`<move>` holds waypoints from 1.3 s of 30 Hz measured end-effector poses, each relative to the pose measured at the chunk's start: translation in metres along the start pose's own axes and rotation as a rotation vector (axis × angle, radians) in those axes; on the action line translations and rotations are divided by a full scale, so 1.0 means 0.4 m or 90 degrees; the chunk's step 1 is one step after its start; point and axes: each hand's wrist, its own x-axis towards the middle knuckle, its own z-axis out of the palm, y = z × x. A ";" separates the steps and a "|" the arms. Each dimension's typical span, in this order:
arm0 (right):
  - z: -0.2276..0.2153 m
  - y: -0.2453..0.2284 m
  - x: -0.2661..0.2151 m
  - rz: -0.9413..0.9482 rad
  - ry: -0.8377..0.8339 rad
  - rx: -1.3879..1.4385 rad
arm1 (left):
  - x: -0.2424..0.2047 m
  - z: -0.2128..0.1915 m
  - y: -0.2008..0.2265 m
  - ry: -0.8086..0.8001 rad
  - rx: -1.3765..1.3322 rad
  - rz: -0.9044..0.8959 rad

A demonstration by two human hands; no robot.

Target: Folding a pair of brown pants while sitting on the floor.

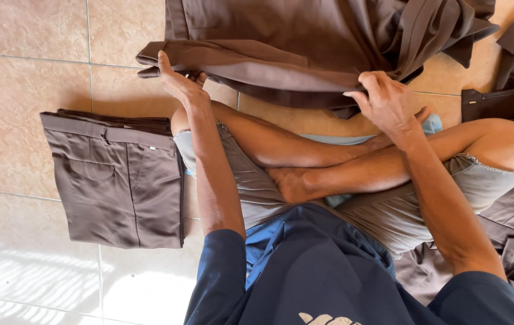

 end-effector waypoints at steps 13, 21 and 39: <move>-0.008 0.039 -0.022 0.039 0.058 0.032 | -0.025 0.011 -0.015 0.058 0.113 0.114; -0.010 0.031 -0.063 0.047 -0.071 0.050 | -0.015 -0.001 -0.022 0.063 -0.037 0.104; -0.060 0.021 0.006 -0.073 0.165 -0.207 | 0.024 -0.020 -0.032 0.046 -0.133 0.074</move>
